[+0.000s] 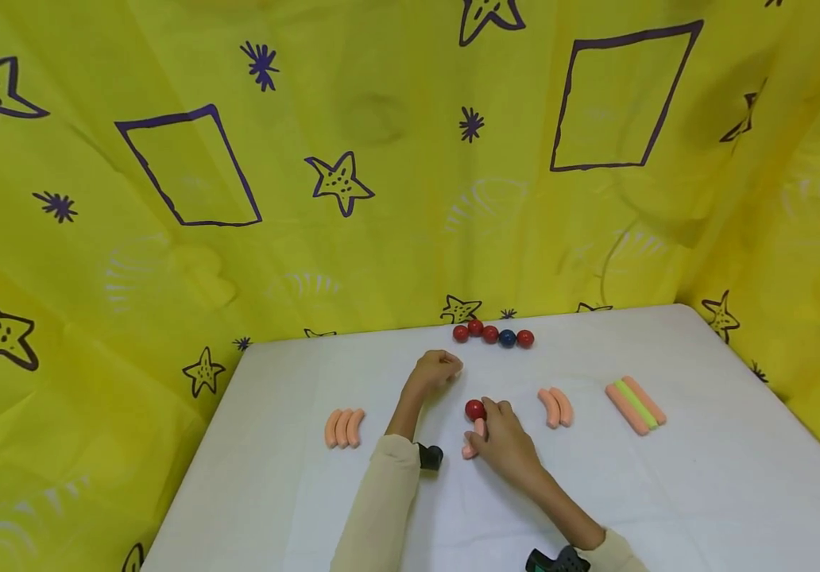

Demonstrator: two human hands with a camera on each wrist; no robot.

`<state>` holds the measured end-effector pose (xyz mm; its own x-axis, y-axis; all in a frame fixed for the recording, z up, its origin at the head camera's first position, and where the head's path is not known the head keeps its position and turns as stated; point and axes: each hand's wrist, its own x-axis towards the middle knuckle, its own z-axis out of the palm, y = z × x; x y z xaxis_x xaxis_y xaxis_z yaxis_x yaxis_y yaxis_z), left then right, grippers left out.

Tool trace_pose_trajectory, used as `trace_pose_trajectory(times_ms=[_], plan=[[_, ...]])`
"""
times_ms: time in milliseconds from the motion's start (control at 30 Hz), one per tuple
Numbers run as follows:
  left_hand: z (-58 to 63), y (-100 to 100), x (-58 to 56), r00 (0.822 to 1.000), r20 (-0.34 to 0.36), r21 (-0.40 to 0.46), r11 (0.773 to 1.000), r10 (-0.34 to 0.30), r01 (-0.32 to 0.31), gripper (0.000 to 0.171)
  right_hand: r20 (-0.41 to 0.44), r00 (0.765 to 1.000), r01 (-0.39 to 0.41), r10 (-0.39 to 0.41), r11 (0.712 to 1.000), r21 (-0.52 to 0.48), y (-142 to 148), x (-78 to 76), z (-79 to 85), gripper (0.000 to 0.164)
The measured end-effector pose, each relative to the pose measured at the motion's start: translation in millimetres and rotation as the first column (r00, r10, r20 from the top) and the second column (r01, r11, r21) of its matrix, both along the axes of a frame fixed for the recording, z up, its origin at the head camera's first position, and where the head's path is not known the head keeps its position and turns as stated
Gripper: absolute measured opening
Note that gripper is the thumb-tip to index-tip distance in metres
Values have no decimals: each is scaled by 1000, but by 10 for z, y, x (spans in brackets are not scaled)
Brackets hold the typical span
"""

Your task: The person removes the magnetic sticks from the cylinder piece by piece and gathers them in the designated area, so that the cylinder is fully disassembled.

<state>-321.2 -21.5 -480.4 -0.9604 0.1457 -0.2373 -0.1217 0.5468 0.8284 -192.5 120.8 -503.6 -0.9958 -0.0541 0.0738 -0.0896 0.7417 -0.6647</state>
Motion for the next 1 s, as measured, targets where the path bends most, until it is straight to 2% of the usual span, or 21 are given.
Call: trace_pose_trajectory(times_ms=[100,267,433,700,800,900,1000], plan=[[9,-52,30,997,30,26,997,-70,69,24,-14,999,-29,29,999,-46,4,-6,10,61],[30,-144,109,980,78,77,981,-184,178,26,-24,995,-98,96,987,-130,39,-33,32,46],[68,-242,242,962,84,62,965,-260,255,25,-37,989,-149,144,974,-171,63,-43,44,32],[74,-322,484,930,45,-9,931,-365,366,22,-143,967,-226,210,968,-106,121,-64,16,17],[78,-338,566,916,41,-29,916,-399,400,22,-168,954,-257,249,966,-31,151,-88,0,13],[100,-346,633,911,43,-32,911,-411,412,20,-192,936,-290,294,956,45,185,-114,-12,9],[103,-346,691,913,26,-60,911,-406,407,19,-191,930,-305,314,949,76,205,-119,-9,9]])
